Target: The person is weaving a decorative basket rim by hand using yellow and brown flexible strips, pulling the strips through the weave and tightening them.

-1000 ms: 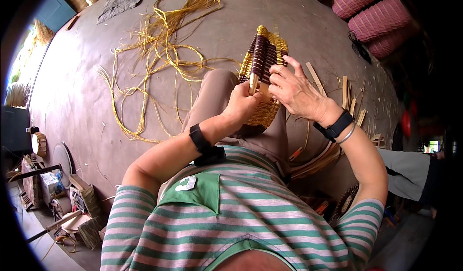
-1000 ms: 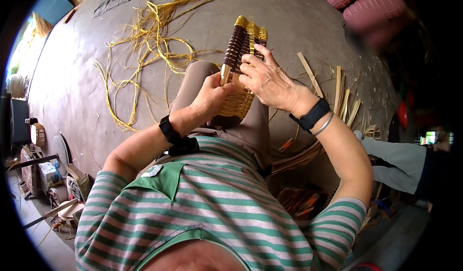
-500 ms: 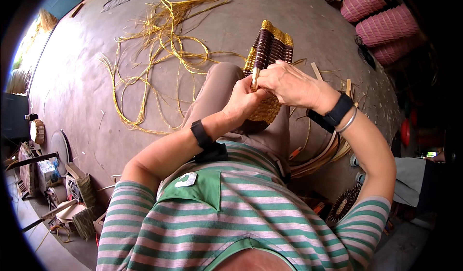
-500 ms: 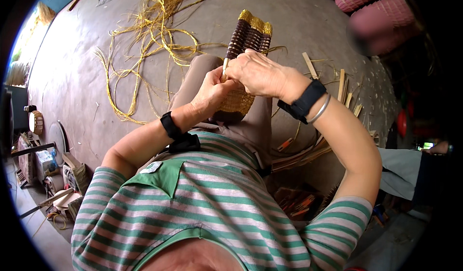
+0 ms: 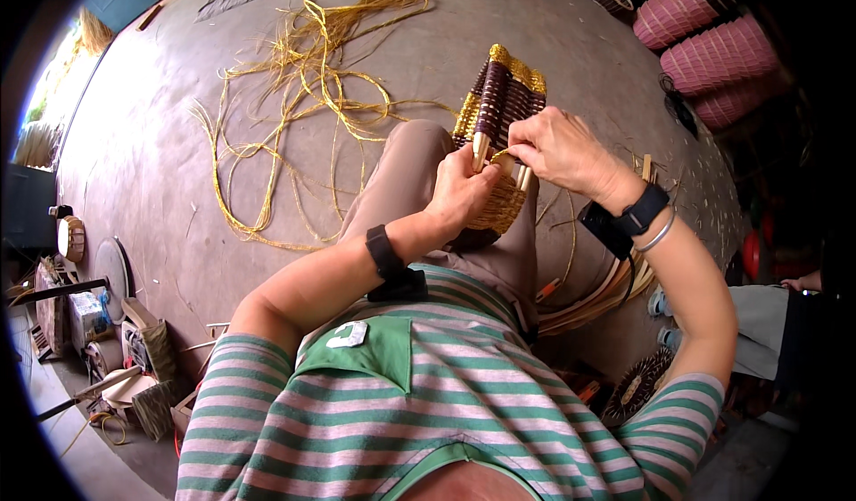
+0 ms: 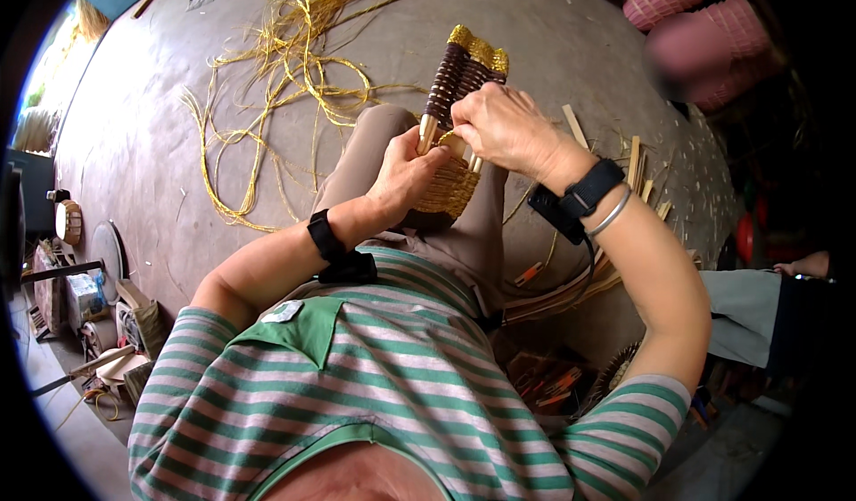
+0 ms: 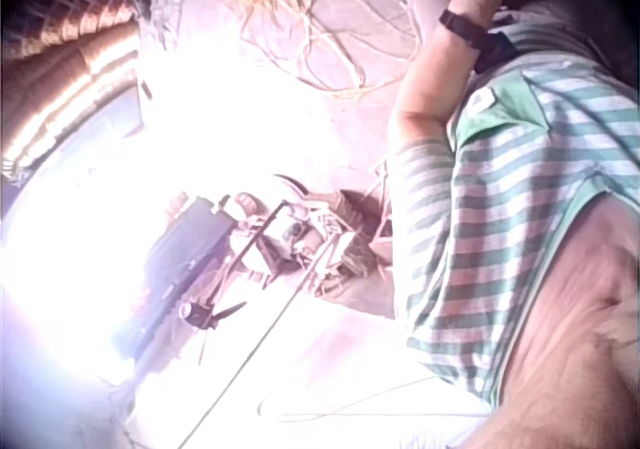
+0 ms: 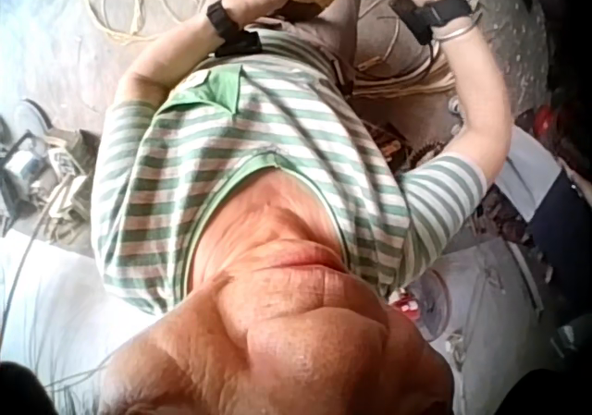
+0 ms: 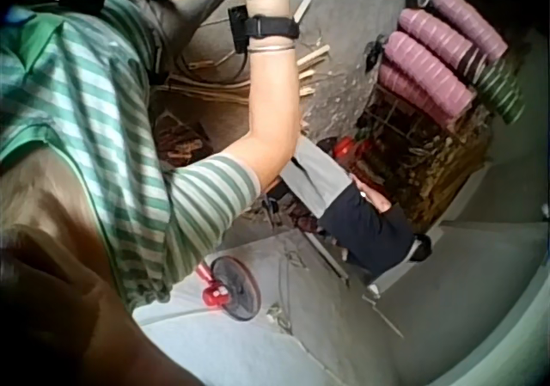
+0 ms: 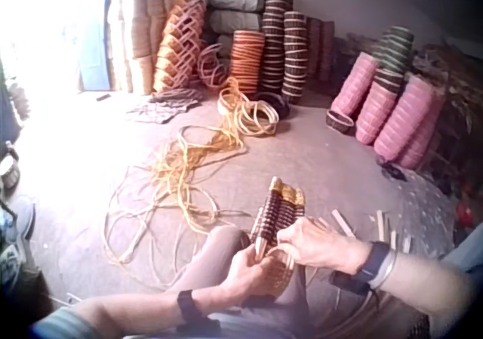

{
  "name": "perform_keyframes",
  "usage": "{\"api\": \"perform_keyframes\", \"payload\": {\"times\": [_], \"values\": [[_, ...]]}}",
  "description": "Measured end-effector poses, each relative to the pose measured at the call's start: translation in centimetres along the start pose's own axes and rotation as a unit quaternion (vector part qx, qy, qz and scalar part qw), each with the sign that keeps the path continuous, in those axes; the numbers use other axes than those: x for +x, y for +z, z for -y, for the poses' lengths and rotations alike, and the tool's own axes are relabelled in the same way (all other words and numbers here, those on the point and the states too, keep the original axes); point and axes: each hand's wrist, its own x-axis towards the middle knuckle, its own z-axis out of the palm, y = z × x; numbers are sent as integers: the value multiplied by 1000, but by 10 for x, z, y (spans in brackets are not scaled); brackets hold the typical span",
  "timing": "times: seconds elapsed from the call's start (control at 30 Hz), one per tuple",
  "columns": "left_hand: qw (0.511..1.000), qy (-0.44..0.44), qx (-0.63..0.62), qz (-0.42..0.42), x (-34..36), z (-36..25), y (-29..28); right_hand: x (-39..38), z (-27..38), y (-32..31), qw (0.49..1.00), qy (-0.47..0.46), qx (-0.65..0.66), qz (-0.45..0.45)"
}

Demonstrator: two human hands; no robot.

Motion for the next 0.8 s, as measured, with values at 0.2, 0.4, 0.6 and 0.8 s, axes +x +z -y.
{"api": "perform_keyframes", "payload": {"times": [0.2, 0.4, 0.6, 0.8], "values": [[997, -21, 63, -43, 1, -4, 3, 5, 17, 30, 997, 33, -49, -51], [997, -54, -14, -45, 3, 3, -3, -6, 5, 6, 988, 77, 96, -91], [994, -75, -67, -38, -6, -15, 1, 0, 4, 31, 994, 3, 5, -113], [955, -146, -253, 45, -13, -30, -14, -22, 4, 14, 956, -61, -51, -284]]}}
